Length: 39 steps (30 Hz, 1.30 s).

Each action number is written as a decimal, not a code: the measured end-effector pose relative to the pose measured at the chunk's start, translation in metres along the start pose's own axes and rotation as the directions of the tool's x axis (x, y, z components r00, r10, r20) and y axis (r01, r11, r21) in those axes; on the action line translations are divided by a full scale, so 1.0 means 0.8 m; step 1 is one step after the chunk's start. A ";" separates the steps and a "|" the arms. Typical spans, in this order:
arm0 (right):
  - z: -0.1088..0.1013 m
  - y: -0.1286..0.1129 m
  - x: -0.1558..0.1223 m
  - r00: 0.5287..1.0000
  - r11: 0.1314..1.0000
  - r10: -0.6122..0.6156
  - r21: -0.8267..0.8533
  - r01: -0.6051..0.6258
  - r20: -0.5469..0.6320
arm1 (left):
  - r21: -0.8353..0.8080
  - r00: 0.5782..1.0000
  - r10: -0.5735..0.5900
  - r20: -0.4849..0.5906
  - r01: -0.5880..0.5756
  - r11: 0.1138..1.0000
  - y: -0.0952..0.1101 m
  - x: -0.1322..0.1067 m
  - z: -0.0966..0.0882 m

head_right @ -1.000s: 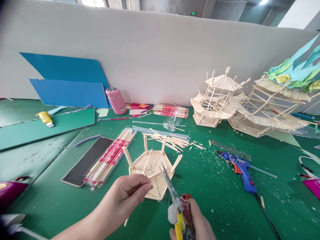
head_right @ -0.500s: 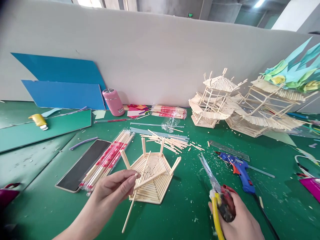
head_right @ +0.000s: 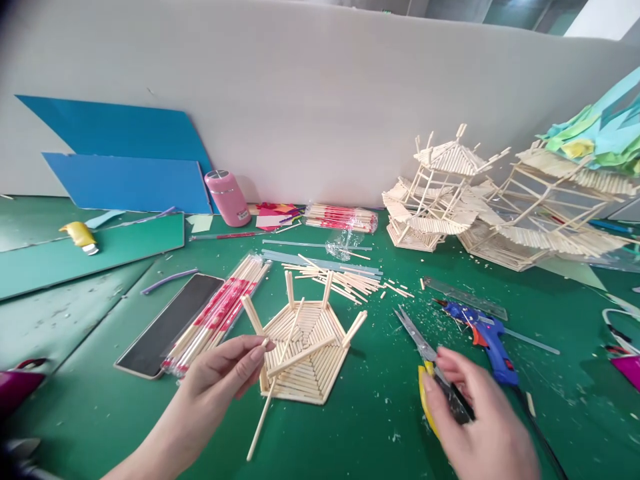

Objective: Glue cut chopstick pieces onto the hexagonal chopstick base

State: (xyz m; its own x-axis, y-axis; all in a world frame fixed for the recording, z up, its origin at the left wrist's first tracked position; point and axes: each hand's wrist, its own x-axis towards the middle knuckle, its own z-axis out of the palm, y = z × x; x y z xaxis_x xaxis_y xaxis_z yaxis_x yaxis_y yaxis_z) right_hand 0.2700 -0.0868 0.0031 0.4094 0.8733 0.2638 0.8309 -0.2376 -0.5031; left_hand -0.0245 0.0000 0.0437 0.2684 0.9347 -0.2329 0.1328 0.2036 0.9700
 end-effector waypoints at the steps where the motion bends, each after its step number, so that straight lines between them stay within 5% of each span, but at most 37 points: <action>1: 0.007 -0.020 -0.002 0.997 0.998 -0.038 0.046 0.035 0.070 | 0.026 1.000 0.010 -0.006 -0.009 1.000 -0.003 0.000 -0.001; 4: 0.038 -0.076 -0.010 0.973 0.964 -0.197 0.203 0.169 0.122 | 0.112 0.997 0.062 -0.050 -0.056 0.992 -0.013 0.000 -0.003; 8: 0.077 -0.124 -0.012 0.870 0.876 -0.435 0.334 0.349 0.232 | 0.310 0.961 0.252 -0.115 -0.206 0.928 -0.026 0.000 -0.002; 10: 0.089 -0.138 -0.008 0.816 0.856 -0.501 0.302 0.419 0.289 | 0.461 0.900 0.420 -0.116 -0.326 0.825 -0.033 0.000 -0.001; 15: 0.099 -0.160 0.007 0.719 0.805 -0.579 0.130 0.579 0.385 | 0.719 0.648 0.761 0.003 -0.531 0.449 -0.060 0.002 -0.004; 20: 0.089 -0.169 0.013 0.667 0.754 -0.634 0.123 0.645 0.392 | 0.781 0.563 0.825 0.050 -0.537 0.319 -0.080 0.008 -0.013; 22: 0.076 -0.167 0.008 0.670 0.752 -0.643 0.141 0.643 0.371 | 0.792 0.542 0.838 0.063 -0.538 0.289 -0.083 0.009 -0.016; 25: 0.051 -0.150 -0.004 0.739 0.806 -0.592 0.230 0.546 0.321 | 0.799 0.529 0.846 0.069 -0.537 0.271 -0.084 0.012 -0.019; 30: 0.021 -0.090 -0.019 0.814 0.941 -0.332 0.104 0.322 0.476 | 0.802 0.514 0.851 0.105 -0.549 0.233 -0.086 0.014 -0.016; 34: 0.027 -0.053 -0.010 0.882 0.973 -0.140 -0.104 0.207 0.450 | 0.805 0.520 0.845 0.127 -0.552 0.219 -0.086 0.013 -0.014; 39: 0.042 -0.035 0.015 0.886 0.949 -0.094 -0.228 0.218 0.455 | 0.813 0.533 0.839 0.111 -0.534 0.231 -0.085 0.011 -0.014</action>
State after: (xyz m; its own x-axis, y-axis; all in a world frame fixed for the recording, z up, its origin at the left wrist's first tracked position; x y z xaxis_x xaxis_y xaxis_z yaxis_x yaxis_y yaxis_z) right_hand 0.2392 -0.0554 -0.0075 0.1135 0.9892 -0.0932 0.9636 -0.1325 -0.2324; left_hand -0.0421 -0.0020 -0.0236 0.3605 0.6365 0.6818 0.6635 -0.6888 0.2922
